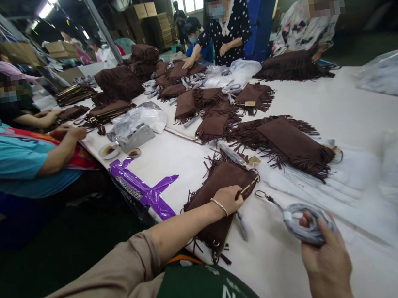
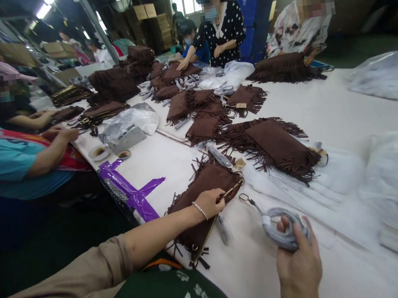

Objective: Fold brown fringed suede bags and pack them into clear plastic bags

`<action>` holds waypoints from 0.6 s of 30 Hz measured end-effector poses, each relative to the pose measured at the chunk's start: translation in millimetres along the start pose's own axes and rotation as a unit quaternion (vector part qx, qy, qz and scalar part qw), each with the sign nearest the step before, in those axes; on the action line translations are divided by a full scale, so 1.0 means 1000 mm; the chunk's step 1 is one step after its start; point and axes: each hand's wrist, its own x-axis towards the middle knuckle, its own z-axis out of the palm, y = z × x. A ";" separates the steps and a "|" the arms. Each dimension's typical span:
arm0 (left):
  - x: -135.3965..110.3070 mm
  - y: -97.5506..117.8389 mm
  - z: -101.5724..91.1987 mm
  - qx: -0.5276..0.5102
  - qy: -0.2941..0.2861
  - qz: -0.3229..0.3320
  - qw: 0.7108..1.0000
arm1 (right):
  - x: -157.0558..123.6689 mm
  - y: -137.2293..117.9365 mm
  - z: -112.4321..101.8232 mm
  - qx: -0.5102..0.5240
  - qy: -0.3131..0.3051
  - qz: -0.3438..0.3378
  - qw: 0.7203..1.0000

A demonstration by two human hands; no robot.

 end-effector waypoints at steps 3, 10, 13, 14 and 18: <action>-0.010 -0.002 -0.003 -0.035 0.022 0.000 0.999 | -0.015 0.013 0.022 0.095 -0.014 0.043 0.994; -0.031 -0.003 -0.013 -0.139 0.122 0.003 0.983 | -0.063 0.047 0.068 -0.036 -0.156 0.075 0.984; -0.039 -0.002 -0.015 -0.111 0.141 0.066 0.982 | -0.063 0.048 0.060 -0.135 -0.123 0.013 0.983; -0.041 0.001 -0.013 -0.094 0.142 0.090 0.981 | -0.063 0.046 0.058 -0.161 -0.107 -0.015 0.981; -0.048 0.011 -0.009 -0.010 0.141 0.172 0.975 | -0.068 0.039 0.055 -0.249 -0.077 -0.073 0.963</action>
